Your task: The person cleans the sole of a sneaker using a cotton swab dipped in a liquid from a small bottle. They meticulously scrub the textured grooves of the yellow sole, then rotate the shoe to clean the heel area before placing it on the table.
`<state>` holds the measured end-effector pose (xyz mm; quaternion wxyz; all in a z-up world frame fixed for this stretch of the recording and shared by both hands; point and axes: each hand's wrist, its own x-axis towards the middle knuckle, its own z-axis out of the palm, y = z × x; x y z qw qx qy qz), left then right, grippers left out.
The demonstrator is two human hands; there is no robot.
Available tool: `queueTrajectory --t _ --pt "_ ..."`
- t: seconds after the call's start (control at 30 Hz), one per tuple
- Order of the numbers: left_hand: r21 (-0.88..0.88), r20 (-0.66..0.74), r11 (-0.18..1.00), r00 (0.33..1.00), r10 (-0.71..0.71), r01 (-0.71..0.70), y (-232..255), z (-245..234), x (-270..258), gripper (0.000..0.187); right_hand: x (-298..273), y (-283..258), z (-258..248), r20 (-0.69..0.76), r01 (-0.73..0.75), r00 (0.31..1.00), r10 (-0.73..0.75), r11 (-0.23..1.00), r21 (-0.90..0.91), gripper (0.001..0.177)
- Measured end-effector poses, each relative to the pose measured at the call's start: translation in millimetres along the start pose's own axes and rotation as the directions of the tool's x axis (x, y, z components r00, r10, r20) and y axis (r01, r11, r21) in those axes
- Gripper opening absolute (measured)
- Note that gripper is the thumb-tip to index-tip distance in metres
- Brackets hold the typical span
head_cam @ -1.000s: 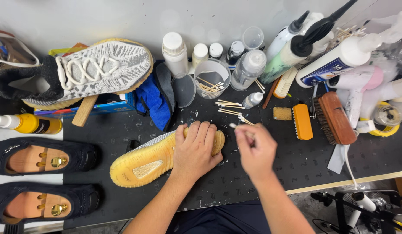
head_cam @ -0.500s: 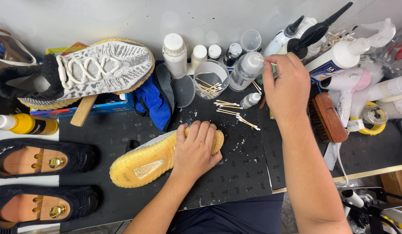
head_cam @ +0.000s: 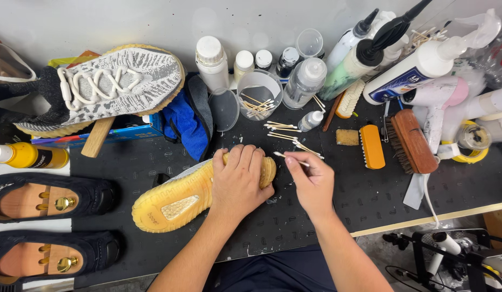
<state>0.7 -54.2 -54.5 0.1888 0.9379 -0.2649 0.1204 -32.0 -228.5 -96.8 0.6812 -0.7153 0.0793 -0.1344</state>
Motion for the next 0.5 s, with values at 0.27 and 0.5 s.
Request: queueTrajectory --t 0.27,0.5 --pt "-0.008 -0.004 1.000 1.000 -0.017 0.017 2 4 -1 0.071 -16 19 -3 0.096 -0.082 0.991 0.094 0.989 -0.125 0.008" --pt "0.026 -0.031 1.000 1.000 -0.002 0.003 1 8 -3 0.071 -15 24 2 0.123 0.020 0.992 0.002 0.984 -0.178 0.004"
